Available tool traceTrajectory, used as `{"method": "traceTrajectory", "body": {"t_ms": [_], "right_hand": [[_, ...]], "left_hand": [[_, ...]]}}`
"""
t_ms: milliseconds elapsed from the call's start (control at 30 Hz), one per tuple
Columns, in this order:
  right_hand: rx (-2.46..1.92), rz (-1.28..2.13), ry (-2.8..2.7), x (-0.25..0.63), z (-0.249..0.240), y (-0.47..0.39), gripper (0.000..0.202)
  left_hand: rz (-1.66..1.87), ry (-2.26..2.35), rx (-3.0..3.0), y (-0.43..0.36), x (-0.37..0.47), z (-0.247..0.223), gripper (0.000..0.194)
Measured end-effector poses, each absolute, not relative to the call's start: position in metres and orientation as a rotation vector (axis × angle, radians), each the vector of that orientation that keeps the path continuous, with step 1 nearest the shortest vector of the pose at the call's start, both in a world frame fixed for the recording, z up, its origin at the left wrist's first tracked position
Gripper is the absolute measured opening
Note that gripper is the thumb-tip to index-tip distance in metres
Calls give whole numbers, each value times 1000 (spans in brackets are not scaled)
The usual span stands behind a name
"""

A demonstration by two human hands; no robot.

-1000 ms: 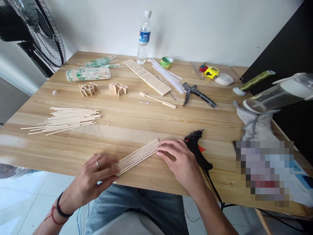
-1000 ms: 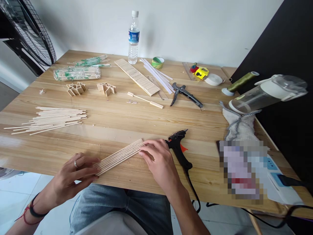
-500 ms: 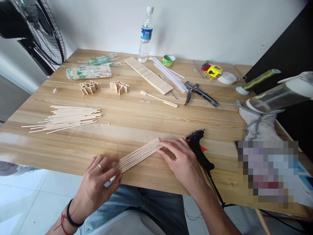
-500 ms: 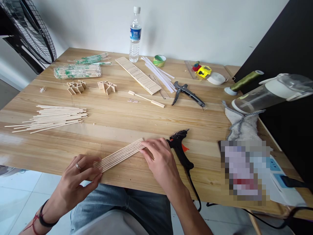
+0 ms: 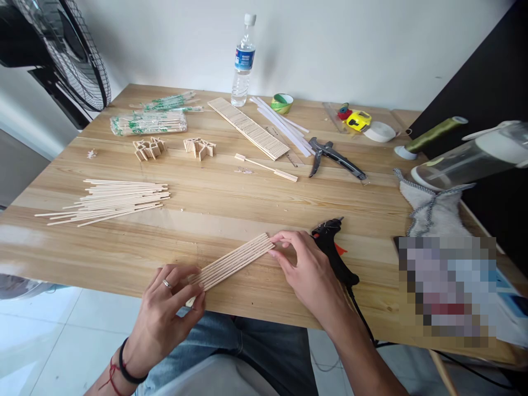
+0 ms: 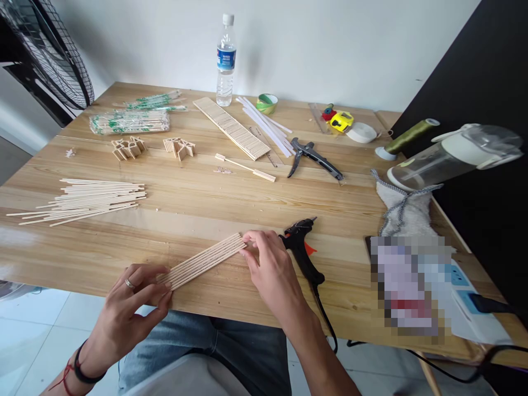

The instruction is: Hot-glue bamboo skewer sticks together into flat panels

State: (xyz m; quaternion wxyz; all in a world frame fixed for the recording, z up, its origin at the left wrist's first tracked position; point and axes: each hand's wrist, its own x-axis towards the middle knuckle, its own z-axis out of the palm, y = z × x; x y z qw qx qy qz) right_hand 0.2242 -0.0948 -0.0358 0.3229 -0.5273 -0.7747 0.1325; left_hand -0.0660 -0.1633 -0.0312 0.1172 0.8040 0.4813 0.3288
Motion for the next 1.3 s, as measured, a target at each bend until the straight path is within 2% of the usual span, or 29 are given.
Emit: {"method": "traceTrajectory", "body": {"t_ms": [300,967,1300], "right_hand": [[-1500,212,-1996,222,-40,-100,18],[-1641,290,-1870,210,-37,-105,19],[-1667,231,-1839,203,-39,-109,5]], "left_hand": [[954,1376,2335,-162,-68,-29,16],[958,1335,2285,-162,-68,-29,17],[984,1345,2317,-161,-69,-26,17]]}}
